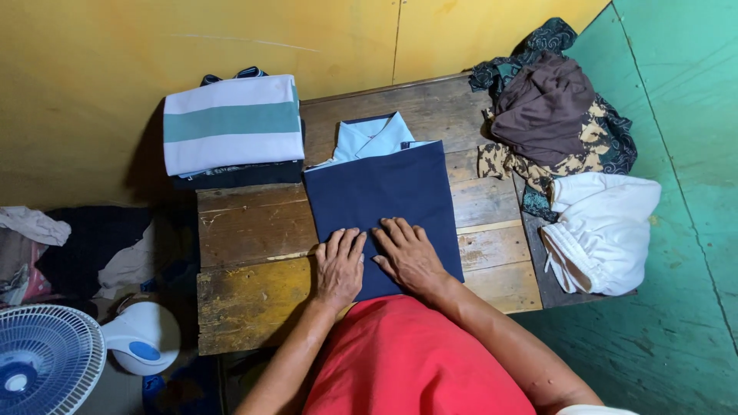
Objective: Folding a blue and white polo shirt on a wooden bench.
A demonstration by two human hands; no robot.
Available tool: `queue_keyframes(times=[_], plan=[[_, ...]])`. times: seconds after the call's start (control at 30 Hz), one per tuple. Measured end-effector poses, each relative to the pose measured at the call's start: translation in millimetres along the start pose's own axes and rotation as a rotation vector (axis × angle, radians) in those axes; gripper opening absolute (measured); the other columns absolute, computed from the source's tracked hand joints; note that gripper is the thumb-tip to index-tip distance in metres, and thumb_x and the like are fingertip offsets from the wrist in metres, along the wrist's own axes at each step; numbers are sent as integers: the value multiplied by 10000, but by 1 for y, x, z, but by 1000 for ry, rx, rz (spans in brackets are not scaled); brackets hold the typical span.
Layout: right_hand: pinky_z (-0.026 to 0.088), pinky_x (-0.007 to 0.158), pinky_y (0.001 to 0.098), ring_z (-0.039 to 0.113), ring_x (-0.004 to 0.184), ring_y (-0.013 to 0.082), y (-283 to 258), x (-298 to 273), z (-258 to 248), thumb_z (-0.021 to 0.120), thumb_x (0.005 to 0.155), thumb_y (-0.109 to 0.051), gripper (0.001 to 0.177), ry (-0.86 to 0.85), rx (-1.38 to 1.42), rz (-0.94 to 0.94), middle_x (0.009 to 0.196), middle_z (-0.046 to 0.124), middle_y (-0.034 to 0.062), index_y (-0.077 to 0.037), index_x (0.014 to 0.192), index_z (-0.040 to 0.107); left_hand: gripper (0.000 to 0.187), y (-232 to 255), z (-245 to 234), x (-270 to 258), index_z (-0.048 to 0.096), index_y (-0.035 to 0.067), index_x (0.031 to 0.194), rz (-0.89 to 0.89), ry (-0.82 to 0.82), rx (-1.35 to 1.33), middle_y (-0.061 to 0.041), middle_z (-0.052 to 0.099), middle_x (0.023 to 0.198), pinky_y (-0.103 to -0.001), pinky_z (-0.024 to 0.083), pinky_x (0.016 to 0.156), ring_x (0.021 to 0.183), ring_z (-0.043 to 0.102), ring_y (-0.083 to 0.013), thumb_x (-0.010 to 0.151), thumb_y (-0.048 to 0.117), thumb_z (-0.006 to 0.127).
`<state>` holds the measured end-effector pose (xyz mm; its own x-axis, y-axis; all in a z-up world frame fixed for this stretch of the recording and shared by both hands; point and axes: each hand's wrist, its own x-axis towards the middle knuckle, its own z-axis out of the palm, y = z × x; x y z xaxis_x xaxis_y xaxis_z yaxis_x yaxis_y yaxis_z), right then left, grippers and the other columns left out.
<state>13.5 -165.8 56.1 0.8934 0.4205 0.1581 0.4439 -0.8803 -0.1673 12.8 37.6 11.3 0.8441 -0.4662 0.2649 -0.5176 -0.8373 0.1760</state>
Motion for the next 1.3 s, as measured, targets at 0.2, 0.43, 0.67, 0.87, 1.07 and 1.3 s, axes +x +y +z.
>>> queue_keyframes(times=[0.2, 0.43, 0.67, 0.87, 1.07, 1.3], plan=[[415, 930, 404, 431, 1395, 271, 30, -24, 13, 471, 1005, -550, 587, -45, -145, 135, 1444, 536, 66, -181, 1459, 511, 432, 0, -2, -3, 514, 164, 1442, -101, -42, -5, -57, 480, 1466, -484, 317, 1022, 1397, 404, -280, 1042, 315, 451], [485, 880, 411, 491, 1369, 265, 37, -38, -14, 451, 1019, -550, 555, -5, -201, 301, 1432, 580, 70, -191, 1428, 560, 486, -3, 9, -17, 517, 131, 1450, -210, -26, 16, -96, 498, 1468, -532, 310, 1021, 1392, 416, -318, 1055, 398, 425], [507, 847, 415, 547, 1297, 259, 42, -47, -12, 523, 986, -555, 514, 135, -241, 398, 1356, 619, 52, -187, 1328, 630, 553, 2, 1, -20, 541, 101, 1419, -319, 16, 129, -117, 516, 1442, -544, 313, 1009, 1375, 435, -327, 1011, 469, 474], [491, 875, 416, 577, 1277, 258, 57, -76, -1, 584, 966, -548, 512, 200, -234, 471, 1317, 622, 66, -170, 1308, 634, 569, -8, 6, -42, 584, 72, 1359, -368, 95, 135, -137, 542, 1402, -544, 335, 984, 1360, 462, -347, 971, 487, 544], [450, 944, 435, 566, 1317, 288, 45, -118, -22, 604, 933, -563, 541, 157, -99, 238, 1387, 600, 67, -202, 1336, 614, 600, -10, -4, -82, 605, 105, 1343, -177, 123, 22, -118, 554, 1384, -516, 373, 965, 1347, 493, -341, 966, 568, 539], [450, 952, 400, 609, 1265, 263, 45, -140, -31, 615, 942, -385, 345, 93, -135, 29, 1323, 646, 45, -224, 1247, 636, 553, -13, -13, -98, 664, 143, 1238, 62, 113, -60, -68, 606, 1268, -429, 449, 914, 1262, 573, -296, 1048, 601, 420]])
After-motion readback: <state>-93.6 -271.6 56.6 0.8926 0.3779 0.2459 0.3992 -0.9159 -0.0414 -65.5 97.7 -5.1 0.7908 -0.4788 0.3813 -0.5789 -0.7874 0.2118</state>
